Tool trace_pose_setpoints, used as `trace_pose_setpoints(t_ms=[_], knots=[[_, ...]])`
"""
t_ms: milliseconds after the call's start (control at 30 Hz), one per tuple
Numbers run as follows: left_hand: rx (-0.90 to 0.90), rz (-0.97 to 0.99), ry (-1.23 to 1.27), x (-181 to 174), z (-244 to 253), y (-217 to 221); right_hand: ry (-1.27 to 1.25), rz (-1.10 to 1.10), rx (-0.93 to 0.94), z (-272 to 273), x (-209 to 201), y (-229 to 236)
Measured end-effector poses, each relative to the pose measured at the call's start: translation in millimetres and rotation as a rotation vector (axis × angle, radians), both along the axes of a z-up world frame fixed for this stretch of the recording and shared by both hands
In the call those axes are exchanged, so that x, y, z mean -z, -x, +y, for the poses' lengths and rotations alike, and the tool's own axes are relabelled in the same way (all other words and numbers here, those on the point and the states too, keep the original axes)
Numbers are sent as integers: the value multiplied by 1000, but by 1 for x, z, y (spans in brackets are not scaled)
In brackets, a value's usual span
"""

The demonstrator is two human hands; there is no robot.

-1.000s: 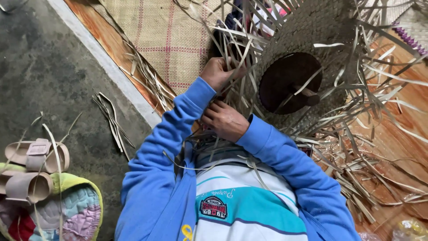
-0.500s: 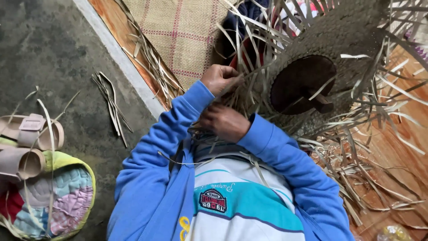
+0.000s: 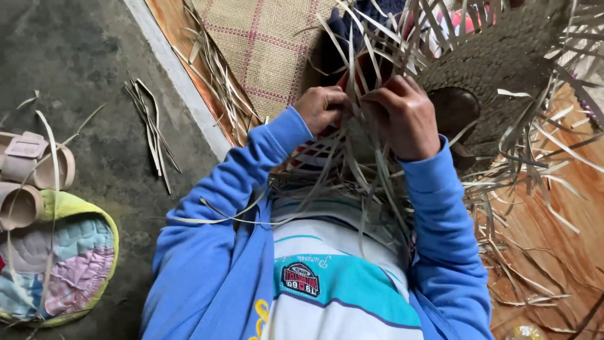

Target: A person weaves thin strips of material to construct or finish the brim of a straw hat.

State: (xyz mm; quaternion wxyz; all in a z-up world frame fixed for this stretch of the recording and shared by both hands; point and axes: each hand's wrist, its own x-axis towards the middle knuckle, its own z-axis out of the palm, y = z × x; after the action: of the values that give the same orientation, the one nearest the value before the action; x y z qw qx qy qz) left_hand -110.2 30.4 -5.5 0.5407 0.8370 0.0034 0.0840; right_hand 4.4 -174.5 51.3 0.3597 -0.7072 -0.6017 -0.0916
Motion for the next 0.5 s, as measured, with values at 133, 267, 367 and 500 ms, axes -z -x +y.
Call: trace_pose_setpoints(t_ms=[133, 267, 367, 500], knots=[[-74, -42, 22, 12, -3, 1, 115, -35, 116, 2, 26, -3], [-274, 5, 47, 24, -16, 0, 125, 7, 114, 7, 19, 0], [-416, 96, 331, 33, -35, 6, 106, -90, 117, 12, 30, -3], [-441, 58, 618, 41, -47, 9, 55, -111, 160, 13, 37, 0]])
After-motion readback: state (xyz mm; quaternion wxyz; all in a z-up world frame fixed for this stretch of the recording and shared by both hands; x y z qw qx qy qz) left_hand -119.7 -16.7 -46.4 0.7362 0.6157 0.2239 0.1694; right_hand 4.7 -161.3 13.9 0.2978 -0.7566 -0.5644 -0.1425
